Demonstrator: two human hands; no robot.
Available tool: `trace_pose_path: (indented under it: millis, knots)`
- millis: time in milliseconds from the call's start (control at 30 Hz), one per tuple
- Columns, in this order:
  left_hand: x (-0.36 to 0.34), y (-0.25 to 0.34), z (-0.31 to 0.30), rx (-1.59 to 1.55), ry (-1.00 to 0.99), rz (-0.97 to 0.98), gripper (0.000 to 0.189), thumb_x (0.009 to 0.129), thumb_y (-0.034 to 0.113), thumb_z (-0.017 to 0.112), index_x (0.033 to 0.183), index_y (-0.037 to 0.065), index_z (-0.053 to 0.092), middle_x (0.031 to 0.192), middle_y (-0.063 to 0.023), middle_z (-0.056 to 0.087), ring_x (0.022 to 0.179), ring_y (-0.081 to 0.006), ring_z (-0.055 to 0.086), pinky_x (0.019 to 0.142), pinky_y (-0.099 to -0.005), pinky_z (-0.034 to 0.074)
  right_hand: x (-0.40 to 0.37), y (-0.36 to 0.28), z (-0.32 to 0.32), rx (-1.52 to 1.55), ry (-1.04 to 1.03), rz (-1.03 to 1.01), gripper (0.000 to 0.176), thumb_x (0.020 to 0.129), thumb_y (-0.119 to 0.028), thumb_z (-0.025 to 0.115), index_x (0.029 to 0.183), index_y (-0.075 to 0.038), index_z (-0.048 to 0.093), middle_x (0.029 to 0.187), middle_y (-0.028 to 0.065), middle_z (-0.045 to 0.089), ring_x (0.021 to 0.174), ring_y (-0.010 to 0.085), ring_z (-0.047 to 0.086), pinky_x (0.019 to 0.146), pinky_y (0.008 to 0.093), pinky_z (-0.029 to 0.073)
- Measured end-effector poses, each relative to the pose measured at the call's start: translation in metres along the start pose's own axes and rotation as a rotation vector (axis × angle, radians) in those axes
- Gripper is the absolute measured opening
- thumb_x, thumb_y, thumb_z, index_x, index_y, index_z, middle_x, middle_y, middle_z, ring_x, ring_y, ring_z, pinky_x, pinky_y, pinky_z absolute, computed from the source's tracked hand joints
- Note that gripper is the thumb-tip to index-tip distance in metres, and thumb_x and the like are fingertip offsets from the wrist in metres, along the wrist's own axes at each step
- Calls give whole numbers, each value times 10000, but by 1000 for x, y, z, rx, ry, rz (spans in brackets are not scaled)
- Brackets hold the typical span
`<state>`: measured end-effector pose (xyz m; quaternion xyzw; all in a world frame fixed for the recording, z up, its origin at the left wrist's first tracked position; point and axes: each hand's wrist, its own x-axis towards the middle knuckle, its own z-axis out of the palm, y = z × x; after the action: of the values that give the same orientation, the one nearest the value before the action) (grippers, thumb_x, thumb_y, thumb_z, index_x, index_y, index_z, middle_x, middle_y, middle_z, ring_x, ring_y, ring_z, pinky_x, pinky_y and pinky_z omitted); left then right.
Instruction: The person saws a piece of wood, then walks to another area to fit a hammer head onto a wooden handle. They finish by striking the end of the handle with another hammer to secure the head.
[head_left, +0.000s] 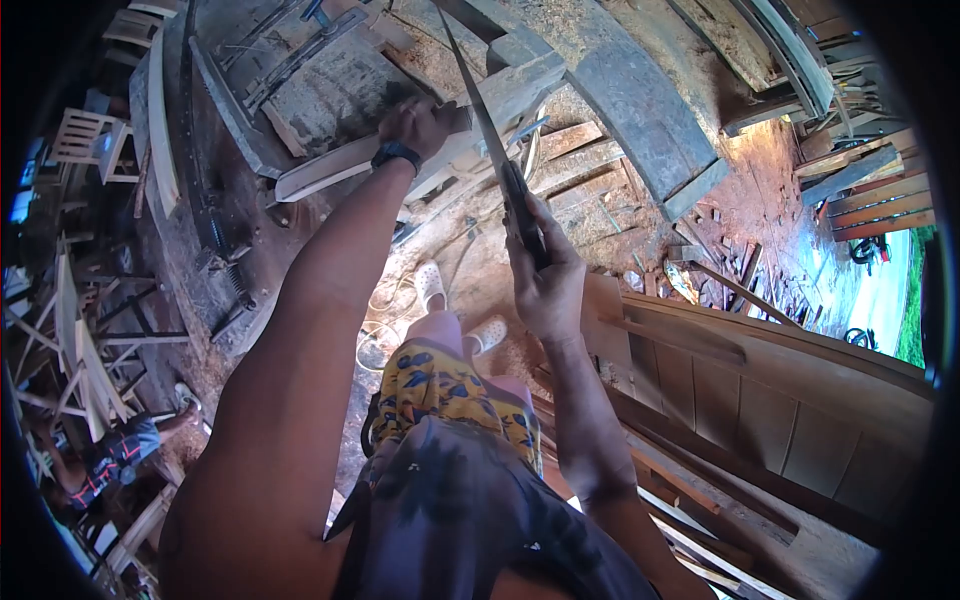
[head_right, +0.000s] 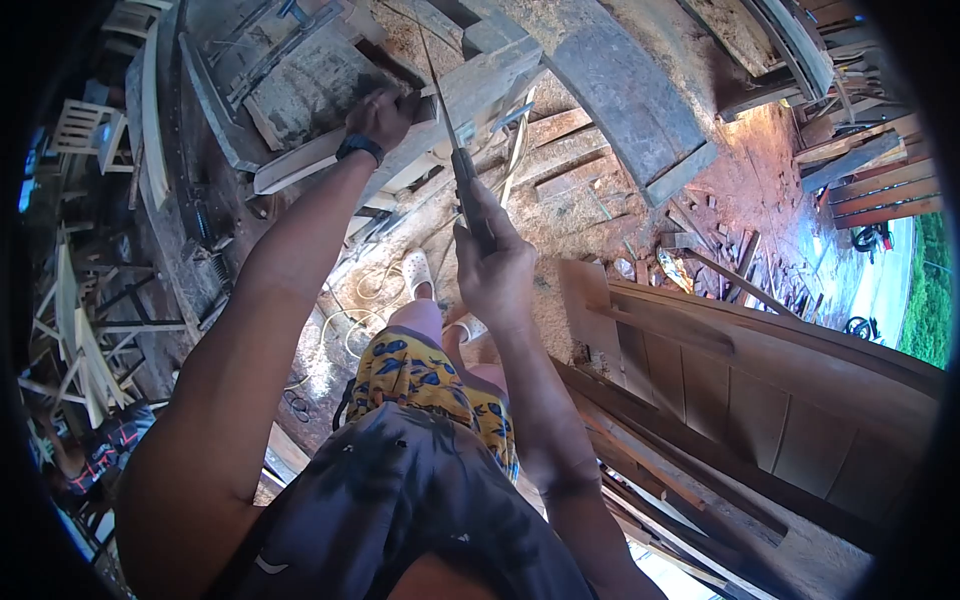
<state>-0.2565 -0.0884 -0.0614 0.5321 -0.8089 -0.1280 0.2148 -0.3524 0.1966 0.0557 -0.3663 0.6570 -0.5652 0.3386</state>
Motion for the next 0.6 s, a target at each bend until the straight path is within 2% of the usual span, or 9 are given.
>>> trace_pose_path:
  millis: [67, 167, 267, 333, 433, 500, 533, 567, 600]
  knots:
    - [0, 0, -1, -14, -47, -21, 364, 926, 436, 606, 1004, 118, 766, 1122, -148, 745, 1064, -369, 702, 940, -495, 547, 0, 5, 1, -31, -4, -43, 550, 928, 56, 639, 1466, -21, 556, 1213, 214, 744, 1095, 178, 716, 856, 318, 572]
    - [2, -1, -1, 36, -95, -43, 321, 902, 397, 628, 1009, 129, 770, 1117, -138, 747, 1056, -366, 706, 930, -489, 555, 1, 7, 3, -55, -16, -89, 546, 932, 51, 641, 1466, -28, 559, 1213, 211, 745, 1073, 180, 726, 840, 315, 574]
    - [-1, -1, -3, -3, -68, -14, 390, 947, 481, 644, 929, 104, 743, 1049, -143, 747, 1002, -392, 707, 879, -522, 550, 5, 11, 7, -44, -20, -104, 557, 925, 55, 644, 1467, -40, 559, 1211, 227, 741, 1060, 190, 734, 831, 322, 578]
    - [0, 0, -5, 4, -74, -18, 376, 948, 473, 646, 932, 110, 743, 1053, -141, 745, 1001, -394, 706, 876, -519, 552, 4, 12, 5, -45, -19, -110, 570, 918, 60, 646, 1470, -49, 557, 1205, 244, 738, 1052, 195, 739, 827, 329, 580]
    - [-3, -1, -4, 2, -74, -3, 354, 948, 461, 649, 941, 120, 742, 1057, -140, 740, 1003, -399, 702, 870, -516, 554, -14, -4, -7, -113, -56, -72, 560, 945, 44, 587, 1491, -75, 542, 1300, 236, 698, 1076, 239, 749, 847, 332, 579]
    - [1, -3, 0, 9, -69, 7, 348, 956, 461, 646, 949, 125, 733, 1051, -140, 736, 1011, -402, 694, 857, -514, 556, -56, -27, -26, -325, -74, -92, 461, 986, -26, 609, 1445, -26, 567, 1062, 180, 760, 869, 99, 679, 733, 279, 550]
    - [2, -1, 0, 4, -66, 5, 348, 956, 461, 646, 949, 125, 733, 1051, -140, 736, 1011, -402, 694, 857, -514, 556, -84, -32, -33, -339, -44, -100, 461, 977, -44, 626, 1435, -35, 575, 979, 194, 756, 811, 93, 663, 669, 282, 531]
    - [2, 1, -2, 20, -72, -3, 360, 962, 468, 638, 951, 121, 730, 1055, -140, 736, 1012, -400, 693, 855, -516, 556, -115, -44, -48, -405, -100, 22, 482, 969, -1, 612, 1446, -59, 582, 1088, 193, 758, 793, 118, 674, 653, 288, 537]
    - [1, 2, -4, 37, -80, -12, 372, 968, 475, 631, 952, 117, 727, 1058, -139, 736, 1013, -398, 693, 852, -517, 555, -145, -49, -51, -191, 8, 135, 429, 978, -28, 599, 1399, 52, 571, 1201, 225, 711, 927, 211, 700, 806, 335, 559]
